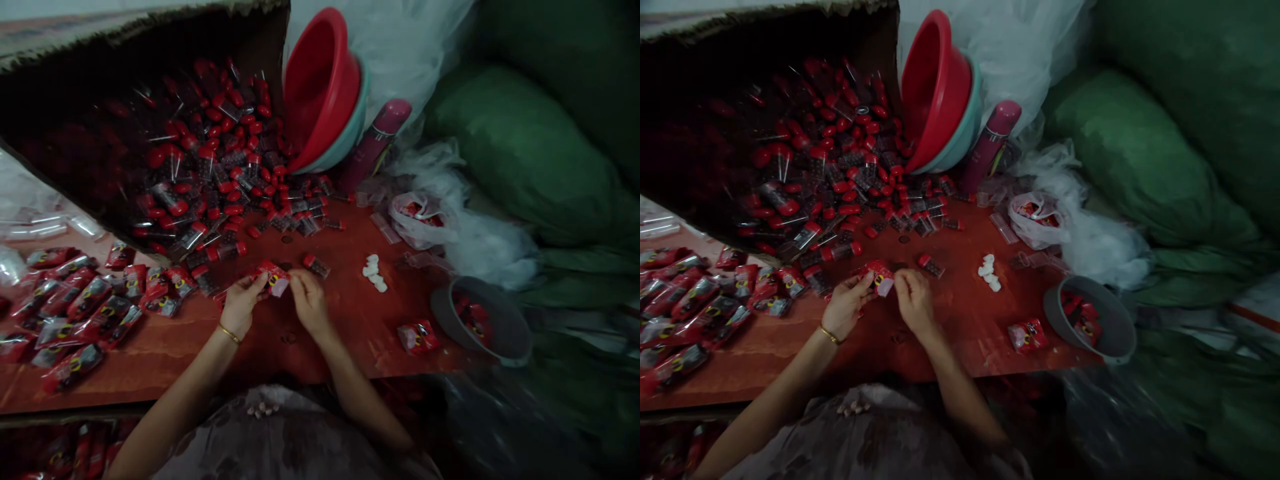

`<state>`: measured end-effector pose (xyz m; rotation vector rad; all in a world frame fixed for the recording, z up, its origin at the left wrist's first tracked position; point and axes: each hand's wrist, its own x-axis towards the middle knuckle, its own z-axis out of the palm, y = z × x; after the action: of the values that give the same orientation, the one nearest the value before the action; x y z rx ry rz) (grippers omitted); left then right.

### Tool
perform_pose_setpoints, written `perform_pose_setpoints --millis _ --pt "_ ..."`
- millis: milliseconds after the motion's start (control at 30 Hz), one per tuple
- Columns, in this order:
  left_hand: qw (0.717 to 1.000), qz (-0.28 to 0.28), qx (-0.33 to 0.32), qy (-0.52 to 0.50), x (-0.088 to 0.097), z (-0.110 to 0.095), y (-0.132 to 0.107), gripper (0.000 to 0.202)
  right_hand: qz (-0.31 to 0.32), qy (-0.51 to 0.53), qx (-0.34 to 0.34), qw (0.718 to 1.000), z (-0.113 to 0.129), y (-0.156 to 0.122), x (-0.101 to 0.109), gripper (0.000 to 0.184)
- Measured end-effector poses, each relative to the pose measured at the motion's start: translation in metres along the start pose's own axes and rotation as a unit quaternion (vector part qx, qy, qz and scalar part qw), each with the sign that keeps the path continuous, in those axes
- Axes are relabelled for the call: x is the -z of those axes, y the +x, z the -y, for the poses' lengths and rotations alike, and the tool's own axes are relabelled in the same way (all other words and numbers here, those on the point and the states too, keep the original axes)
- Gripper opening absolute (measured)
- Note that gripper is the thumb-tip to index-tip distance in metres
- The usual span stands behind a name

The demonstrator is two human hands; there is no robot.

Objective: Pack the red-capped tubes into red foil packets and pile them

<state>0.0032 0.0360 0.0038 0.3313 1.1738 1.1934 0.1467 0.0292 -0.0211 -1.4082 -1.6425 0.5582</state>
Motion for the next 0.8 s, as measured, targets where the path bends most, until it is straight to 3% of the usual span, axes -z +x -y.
perform_pose_setpoints --millis 67,133,200,267,367,500,633,800 --pt "1.000 -0.001 0.002 -0.014 0.001 -0.003 0.002 0.041 -0.009 -0.137 -0.011 0.990 -0.014 0.010 0.017 0.032" --pt "1.000 0.001 -0.003 -0.025 0.001 -0.005 0.002 0.040 -0.018 -0.275 -0.068 0.959 -0.030 0.018 0.030 0.037" --pt "0.999 0.013 -0.008 -0.029 0.000 -0.006 0.001 0.039 0.004 -0.338 -0.098 0.936 -0.044 0.020 0.036 0.037" --pt "0.999 0.029 -0.006 -0.031 -0.001 -0.006 0.000 0.040 0.018 -0.333 -0.097 0.938 -0.054 0.016 0.036 0.031" --pt "0.998 0.047 0.001 -0.032 0.001 -0.006 -0.001 0.039 0.005 -0.249 -0.091 0.964 -0.056 0.004 0.033 0.025" --pt "0.999 0.041 0.004 -0.019 0.005 -0.006 -0.002 0.037 0.029 0.012 -0.118 0.993 -0.035 -0.017 0.040 0.029" --pt "0.999 0.041 0.001 0.004 0.004 -0.005 -0.006 0.038 0.105 0.211 -0.157 0.959 0.000 -0.039 0.052 0.024" --pt "0.997 0.052 -0.039 0.044 -0.001 -0.002 -0.011 0.041 0.138 0.245 -0.178 0.943 0.021 -0.051 0.056 0.023"
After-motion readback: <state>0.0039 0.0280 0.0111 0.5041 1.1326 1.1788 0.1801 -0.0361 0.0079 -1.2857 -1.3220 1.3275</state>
